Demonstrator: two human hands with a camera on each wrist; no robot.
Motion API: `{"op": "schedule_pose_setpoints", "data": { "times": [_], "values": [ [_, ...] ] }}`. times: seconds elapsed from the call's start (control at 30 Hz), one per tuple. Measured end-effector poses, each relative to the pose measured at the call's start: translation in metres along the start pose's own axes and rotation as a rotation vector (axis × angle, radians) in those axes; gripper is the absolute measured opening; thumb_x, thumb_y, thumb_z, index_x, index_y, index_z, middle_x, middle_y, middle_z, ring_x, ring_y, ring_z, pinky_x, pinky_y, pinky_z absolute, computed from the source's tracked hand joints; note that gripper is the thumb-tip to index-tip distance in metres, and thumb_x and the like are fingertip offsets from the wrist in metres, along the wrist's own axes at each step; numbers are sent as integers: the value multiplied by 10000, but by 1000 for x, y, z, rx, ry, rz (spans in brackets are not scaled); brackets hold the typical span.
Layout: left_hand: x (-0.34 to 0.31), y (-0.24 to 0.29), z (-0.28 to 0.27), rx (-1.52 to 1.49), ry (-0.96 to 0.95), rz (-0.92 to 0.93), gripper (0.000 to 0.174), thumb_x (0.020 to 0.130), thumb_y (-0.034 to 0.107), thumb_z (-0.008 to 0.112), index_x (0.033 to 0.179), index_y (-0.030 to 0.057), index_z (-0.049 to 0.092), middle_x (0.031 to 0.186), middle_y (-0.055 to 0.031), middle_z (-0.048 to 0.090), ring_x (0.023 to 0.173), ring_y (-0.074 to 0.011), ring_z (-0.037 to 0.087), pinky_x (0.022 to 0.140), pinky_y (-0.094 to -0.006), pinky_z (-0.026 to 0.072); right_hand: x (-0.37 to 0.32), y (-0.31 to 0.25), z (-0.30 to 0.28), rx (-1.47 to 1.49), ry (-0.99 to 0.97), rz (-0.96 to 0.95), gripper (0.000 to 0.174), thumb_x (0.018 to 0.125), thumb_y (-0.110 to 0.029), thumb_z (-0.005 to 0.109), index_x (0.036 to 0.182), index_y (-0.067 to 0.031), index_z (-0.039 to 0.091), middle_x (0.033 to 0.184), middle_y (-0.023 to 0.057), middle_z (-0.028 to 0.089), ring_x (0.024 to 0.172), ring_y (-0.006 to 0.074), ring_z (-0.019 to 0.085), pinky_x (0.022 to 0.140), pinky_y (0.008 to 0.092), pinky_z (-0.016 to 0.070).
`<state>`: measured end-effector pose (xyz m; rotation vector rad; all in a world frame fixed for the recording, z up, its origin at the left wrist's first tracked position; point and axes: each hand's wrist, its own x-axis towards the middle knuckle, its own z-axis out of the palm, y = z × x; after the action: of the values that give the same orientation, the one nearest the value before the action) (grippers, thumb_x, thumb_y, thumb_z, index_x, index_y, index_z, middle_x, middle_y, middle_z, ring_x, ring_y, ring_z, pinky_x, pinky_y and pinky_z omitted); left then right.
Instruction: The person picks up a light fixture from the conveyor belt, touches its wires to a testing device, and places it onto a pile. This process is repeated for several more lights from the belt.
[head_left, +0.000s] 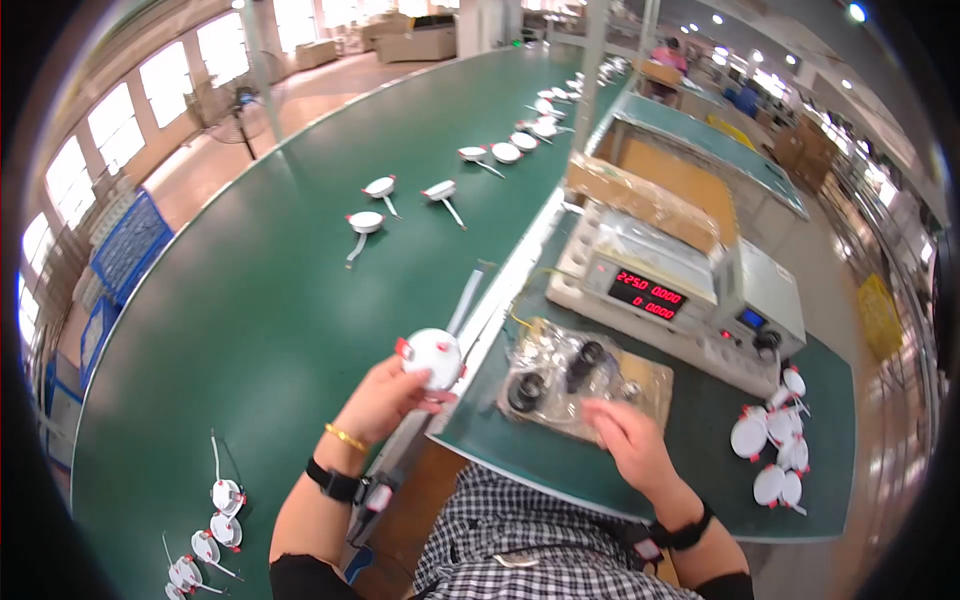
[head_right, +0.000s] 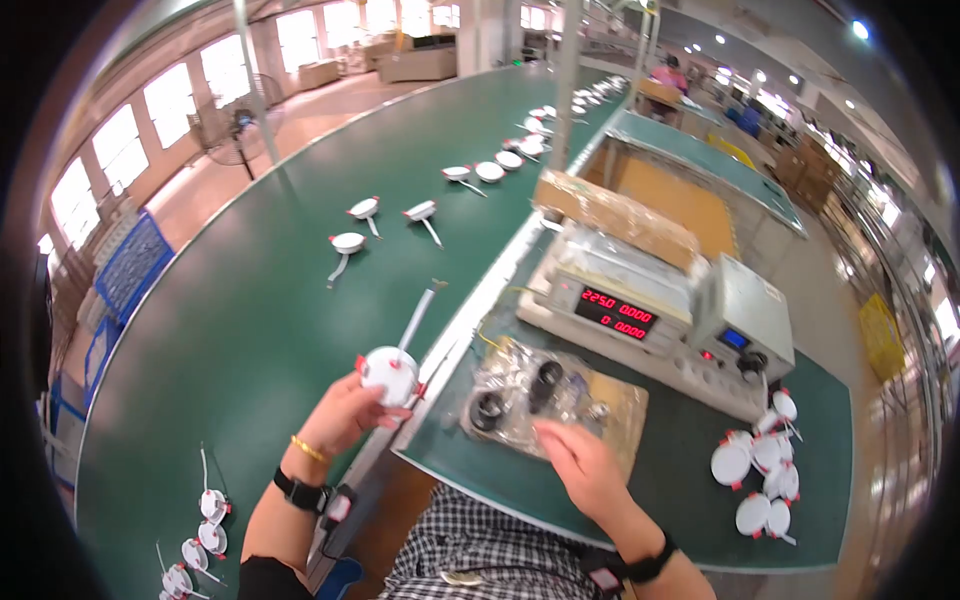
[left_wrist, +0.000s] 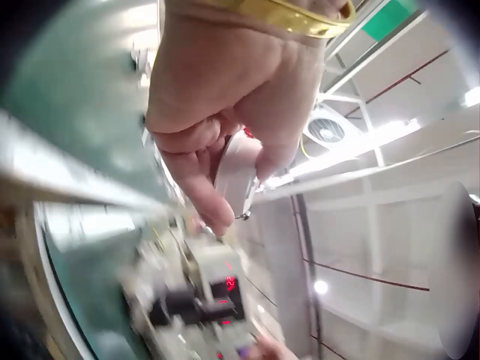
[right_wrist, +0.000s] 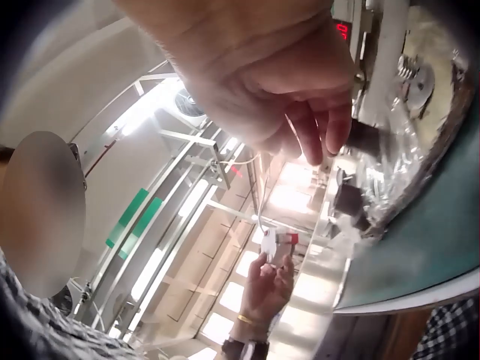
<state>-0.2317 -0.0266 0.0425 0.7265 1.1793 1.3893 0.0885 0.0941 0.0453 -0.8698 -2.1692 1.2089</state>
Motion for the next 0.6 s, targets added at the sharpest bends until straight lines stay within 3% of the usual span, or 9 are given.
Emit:
{"op": "schedule_pose_setpoints", "data": {
  "times": [0.13, 0.2, 0.3, 0.37, 0.4, 0.47, 0.5, 0.53, 0.6],
  "values": [
    [-8, -36, 83, -166, -367, -217, 385, 973, 162, 497, 1306, -24, 439, 1204, -160, 595, 989, -273, 658, 788, -323, 565, 18, -16, 3, 534, 81, 35, 350, 1005, -206, 435, 1252, 17, 542, 1056, 83, 659, 868, 115, 596, 671, 242, 486],
    [-4, -48, 112, -181, -515, -313, 394, 981, 188, 494, 1313, -16, 432, 1210, -149, 592, 1025, -262, 641, 825, -328, 551, 11, -23, -9, 571, 112, 138, 347, 1003, -202, 442, 1221, 46, 549, 1020, 108, 658, 861, 101, 594, 639, 221, 483],
    [2, -62, 133, -191, -611, -386, 414, 980, 232, 511, 1304, -17, 448, 1195, -148, 600, 1026, -247, 638, 854, -343, 542, -13, -20, -22, 484, 228, 161, 285, 990, -157, 470, 1176, 32, 575, 874, 75, 649, 705, 77, 596, 543, 191, 460],
    [12, -61, 132, 139, -613, -402, 440, 976, 289, 525, 1272, -35, 495, 1173, -152, 613, 1037, -236, 632, 863, -334, 529, -26, -14, -25, 371, 345, 96, 234, 976, -124, 499, 1125, 18, 607, 765, 33, 627, 552, 39, 560, 487, 174, 441],
    [19, -59, 135, 414, -524, -178, 415, 964, 271, 551, 1252, -27, 535, 1152, -150, 629, 1042, -208, 625, 861, -315, 517, -32, -12, -26, 370, 365, 97, 234, 976, -124, 499, 1125, 18, 607, 765, 33, 627, 552, 39, 560, 487, 174, 441],
    [27, -54, 154, 630, -267, 260, 372, 939, 193, 585, 1262, 12, 549, 1140, -143, 638, 1028, -186, 625, 845, -305, 510, -40, -10, -28, 371, 346, 194, 203, 956, -122, 542, 1072, 14, 638, 731, 11, 623, 529, 29, 541, 479, 190, 448],
    [28, -42, 172, 644, -221, 452, 385, 885, 81, 612, 1265, 57, 559, 1130, -143, 637, 1022, -221, 628, 863, -336, 508, -41, -7, -26, 357, 341, 201, 201, 956, -142, 548, 1027, 14, 652, 704, 11, 618, 511, 33, 538, 470, 201, 451],
    [33, -35, 185, 644, -226, 455, 385, 885, 81, 612, 1265, 57, 559, 1130, -143, 637, 1022, -221, 628, 863, -336, 508, -43, -8, -26, 356, 346, 199, 201, 956, -142, 548, 1027, 14, 652, 704, 11, 618, 511, 33, 538, 470, 201, 451],
    [41, -26, 203, 886, -284, 952, 414, 840, 29, 622, 1249, 69, 569, 1117, -140, 636, 1037, -286, 612, 881, -369, 500, -45, -9, -26, 323, 288, 279, 202, 956, -157, 552, 996, 8, 660, 683, 11, 613, 507, 37, 537, 466, 206, 444]
  ]
}}
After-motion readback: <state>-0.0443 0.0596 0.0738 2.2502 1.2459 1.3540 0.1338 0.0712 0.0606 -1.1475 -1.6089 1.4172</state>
